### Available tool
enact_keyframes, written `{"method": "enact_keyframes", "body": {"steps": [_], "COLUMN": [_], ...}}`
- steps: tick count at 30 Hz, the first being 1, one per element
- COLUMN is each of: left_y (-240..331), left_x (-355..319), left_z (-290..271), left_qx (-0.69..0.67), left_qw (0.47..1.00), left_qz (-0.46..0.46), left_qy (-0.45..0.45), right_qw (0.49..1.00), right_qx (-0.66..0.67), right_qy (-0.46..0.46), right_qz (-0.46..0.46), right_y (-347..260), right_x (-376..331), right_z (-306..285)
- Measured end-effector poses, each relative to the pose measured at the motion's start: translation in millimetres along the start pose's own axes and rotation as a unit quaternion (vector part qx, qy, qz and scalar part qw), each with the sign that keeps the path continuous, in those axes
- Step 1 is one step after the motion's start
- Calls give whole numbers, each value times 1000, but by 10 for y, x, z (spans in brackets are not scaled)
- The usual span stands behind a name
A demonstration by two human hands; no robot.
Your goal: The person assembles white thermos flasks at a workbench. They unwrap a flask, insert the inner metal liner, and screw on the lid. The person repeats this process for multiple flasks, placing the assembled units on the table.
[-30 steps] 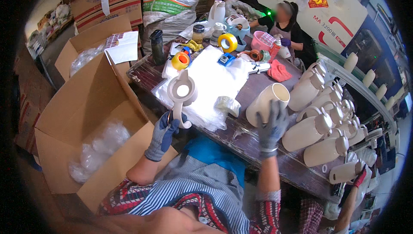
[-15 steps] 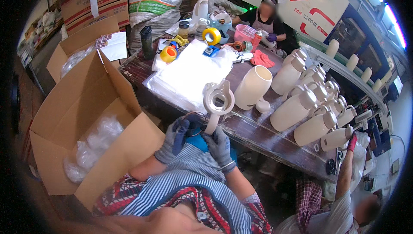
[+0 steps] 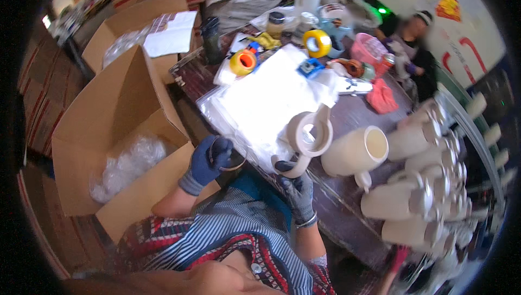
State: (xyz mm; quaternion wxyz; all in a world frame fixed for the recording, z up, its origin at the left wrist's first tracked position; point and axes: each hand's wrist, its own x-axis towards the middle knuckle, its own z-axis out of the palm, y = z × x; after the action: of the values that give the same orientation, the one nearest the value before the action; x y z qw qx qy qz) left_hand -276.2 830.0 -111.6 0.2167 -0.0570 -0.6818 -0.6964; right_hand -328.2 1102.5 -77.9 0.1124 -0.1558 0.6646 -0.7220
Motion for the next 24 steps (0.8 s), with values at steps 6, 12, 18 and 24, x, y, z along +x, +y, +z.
{"method": "enact_keyframes", "body": {"steps": [6, 12, 18, 24], "left_y": [5, 534, 852, 754], "left_x": [867, 1602, 1925, 1809], "left_z": [72, -78, -1075, -2140], "left_qx": [-413, -31, 625, 716], "left_qw": [876, 986, 779, 662], "left_qz": [-239, -163, -7, -70], "left_qy": [77, 13, 38, 210], "right_qw": [992, 968, 962, 951], "right_qx": [-18, -17, -112, -96], "right_qy": [-45, -72, -105, -86], "right_qz": [115, 241, 225, 282], "right_y": [-243, -742, -879, -909], "right_x": [630, 1103, 1677, 2121], "right_z": [-74, -12, -14, 223]}}
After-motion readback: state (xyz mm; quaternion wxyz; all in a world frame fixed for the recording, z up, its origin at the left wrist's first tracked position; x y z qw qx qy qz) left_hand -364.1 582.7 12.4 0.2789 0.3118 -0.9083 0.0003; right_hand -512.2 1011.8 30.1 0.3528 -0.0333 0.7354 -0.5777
